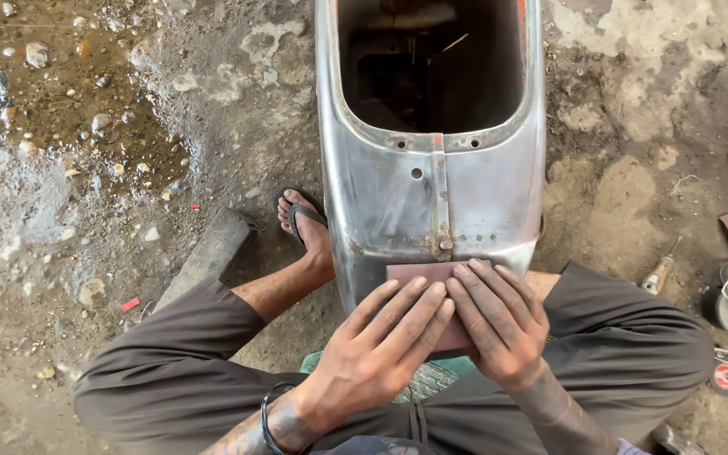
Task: Sanding the metal surface of a motorcycle body frame using a sanding block to prepare it for finishing.
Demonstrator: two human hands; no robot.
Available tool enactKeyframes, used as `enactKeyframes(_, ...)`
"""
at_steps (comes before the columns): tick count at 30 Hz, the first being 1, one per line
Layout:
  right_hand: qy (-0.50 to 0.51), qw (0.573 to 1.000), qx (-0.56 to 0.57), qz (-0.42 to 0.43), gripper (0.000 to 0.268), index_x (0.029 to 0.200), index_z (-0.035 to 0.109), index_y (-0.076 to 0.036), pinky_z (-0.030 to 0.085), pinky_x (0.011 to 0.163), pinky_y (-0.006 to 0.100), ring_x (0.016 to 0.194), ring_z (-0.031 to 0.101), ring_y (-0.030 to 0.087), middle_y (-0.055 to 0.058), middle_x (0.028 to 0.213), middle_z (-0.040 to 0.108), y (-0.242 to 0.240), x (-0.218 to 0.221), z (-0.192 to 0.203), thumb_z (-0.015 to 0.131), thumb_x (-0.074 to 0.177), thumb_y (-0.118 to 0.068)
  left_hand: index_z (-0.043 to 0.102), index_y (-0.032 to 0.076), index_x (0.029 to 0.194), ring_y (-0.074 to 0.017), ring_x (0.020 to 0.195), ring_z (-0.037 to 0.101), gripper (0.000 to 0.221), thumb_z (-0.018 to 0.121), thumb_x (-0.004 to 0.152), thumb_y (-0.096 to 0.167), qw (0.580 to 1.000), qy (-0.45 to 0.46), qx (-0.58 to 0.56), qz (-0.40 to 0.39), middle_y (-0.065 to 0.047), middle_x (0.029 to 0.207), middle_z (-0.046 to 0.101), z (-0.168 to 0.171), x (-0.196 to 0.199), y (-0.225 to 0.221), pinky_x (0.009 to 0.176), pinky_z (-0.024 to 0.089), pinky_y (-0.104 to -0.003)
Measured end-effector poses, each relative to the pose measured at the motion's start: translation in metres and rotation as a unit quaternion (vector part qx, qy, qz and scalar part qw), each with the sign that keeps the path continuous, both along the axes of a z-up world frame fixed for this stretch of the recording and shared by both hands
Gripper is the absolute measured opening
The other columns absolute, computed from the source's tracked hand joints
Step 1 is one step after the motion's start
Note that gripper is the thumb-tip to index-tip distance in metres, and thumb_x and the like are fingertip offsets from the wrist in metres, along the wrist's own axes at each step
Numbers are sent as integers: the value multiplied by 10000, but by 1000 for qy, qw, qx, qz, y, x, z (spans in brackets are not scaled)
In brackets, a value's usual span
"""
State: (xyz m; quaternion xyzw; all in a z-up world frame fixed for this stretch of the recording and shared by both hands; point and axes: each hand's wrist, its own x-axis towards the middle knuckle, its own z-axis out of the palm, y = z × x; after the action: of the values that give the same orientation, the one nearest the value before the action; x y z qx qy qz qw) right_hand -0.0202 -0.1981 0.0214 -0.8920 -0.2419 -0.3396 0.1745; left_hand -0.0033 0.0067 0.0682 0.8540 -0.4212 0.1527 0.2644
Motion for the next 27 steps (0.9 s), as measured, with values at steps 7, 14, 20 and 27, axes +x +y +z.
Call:
enactKeyframes(7, 29, 999, 38, -6, 235, 1094, 725, 7, 572, 1071, 510, 1157, 712, 377, 165, 1193, 725, -1, 2, 11, 735, 862, -31, 675, -28, 1336, -331, 1323, 621, 440, 669, 908, 72, 1000, 13, -4, -20, -195, 1421, 629, 3, 7, -1, 1113, 476, -472)
enactKeyframes(14, 58, 964, 260, -3, 626, 1359, 433, -79, 531, 1146, 483, 1274, 596, 353, 208, 1340, 562, -15, -18, -16, 739, 841, -251, 700, -2, 1254, -285, 1115, 713, 365, 692, 898, 78, 984, 79, -160, -16, -157, 1294, 681, -7, 1, 1, 954, 575, -390)
enactKeyframes(20, 153, 868, 472, 28, 693, 1407, 316, -65, 507, 1125, 436, 1225, 572, 288, 195, 1370, 491, 31, -45, -17, 693, 829, -122, 612, -29, 1164, -196, 925, 591, 231, 594, 944, 37, 758, 392, -515, 76, -130, 1131, 648, -34, -39, -31, 815, 516, -327)
enactKeyframes(27, 145, 981, 91, -94, 714, 1350, 558, -19, 310, 1191, 553, 1330, 473, 452, 328, 1546, 391, 54, -63, 5, 779, 705, -230, 584, -46, 1286, -177, 993, 650, 300, 610, 996, 27, 511, 541, -664, 67, -152, 1163, 679, -53, -58, -47, 891, 572, -330)
